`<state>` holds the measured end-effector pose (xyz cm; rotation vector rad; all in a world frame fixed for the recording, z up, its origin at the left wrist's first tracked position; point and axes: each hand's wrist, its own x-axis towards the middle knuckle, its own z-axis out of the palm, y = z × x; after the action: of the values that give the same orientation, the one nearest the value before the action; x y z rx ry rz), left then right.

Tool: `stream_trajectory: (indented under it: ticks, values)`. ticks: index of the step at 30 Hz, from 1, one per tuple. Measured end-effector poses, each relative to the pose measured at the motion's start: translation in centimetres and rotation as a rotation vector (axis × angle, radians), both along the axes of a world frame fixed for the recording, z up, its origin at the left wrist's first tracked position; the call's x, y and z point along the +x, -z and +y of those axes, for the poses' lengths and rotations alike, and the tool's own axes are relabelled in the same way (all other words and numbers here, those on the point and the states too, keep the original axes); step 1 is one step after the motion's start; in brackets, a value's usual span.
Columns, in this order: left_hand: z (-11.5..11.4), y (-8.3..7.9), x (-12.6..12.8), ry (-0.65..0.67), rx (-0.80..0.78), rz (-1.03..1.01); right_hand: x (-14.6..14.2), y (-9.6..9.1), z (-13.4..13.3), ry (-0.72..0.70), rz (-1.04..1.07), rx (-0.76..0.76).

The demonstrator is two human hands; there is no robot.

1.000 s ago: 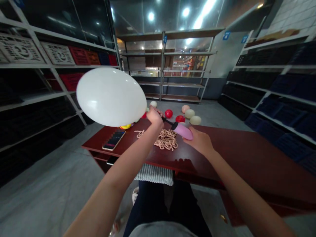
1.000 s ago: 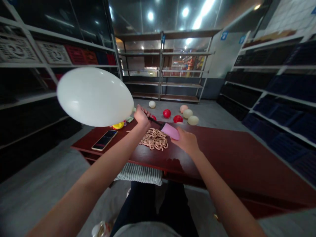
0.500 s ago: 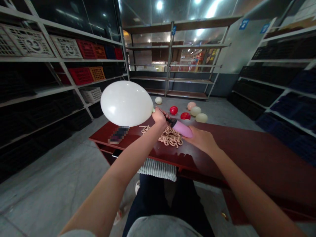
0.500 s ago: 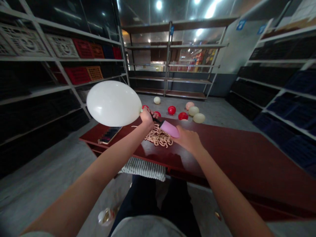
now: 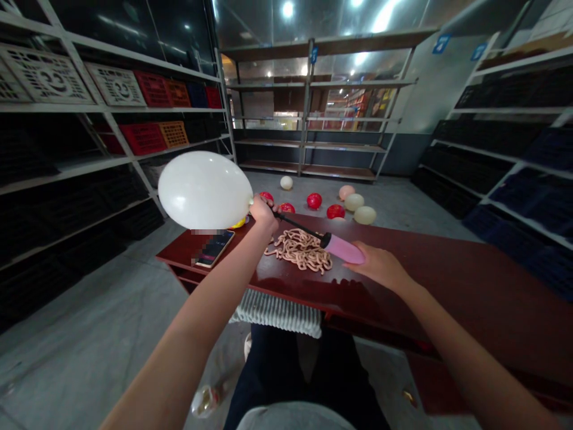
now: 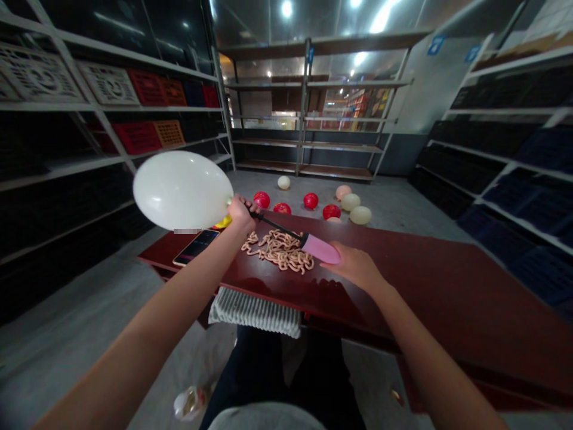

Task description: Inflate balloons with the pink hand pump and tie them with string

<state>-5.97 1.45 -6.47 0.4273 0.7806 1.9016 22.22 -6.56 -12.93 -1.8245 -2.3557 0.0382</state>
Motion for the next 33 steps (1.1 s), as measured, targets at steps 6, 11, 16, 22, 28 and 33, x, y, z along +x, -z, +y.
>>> stream_trajectory:
  ticks: [6,11,16,22,28,33]
  values:
    - [-0.3,-1.6,1.9,-0.129,0.132,-0.1,-2.0,-0.9,0.6,0.076,0.037,0.124]
    - [-1.5,-1.1,4.5,-0.072,0.154,-0.066,-4.5,-1.6,0.2,0.019,0.057,0.122]
    - [-2.4,-0.2,6.3,0.1,0.098,-0.015,-7.2,-2.8,-0.8,-0.082,0.264,0.021]
    - [-2.1,0.9,4.8,0.223,-0.041,0.019,-9.7,-2.4,-1.0,-0.193,0.681,-0.216]
    - [-2.2,2.1,2.5,0.276,-0.136,0.151,-11.9,-1.0,-0.6,-0.276,0.959,-0.452]
    - [-1.8,2.3,-0.6,0.301,-0.19,0.134,-13.4,-0.9,-0.3,-0.34,0.867,-0.34]
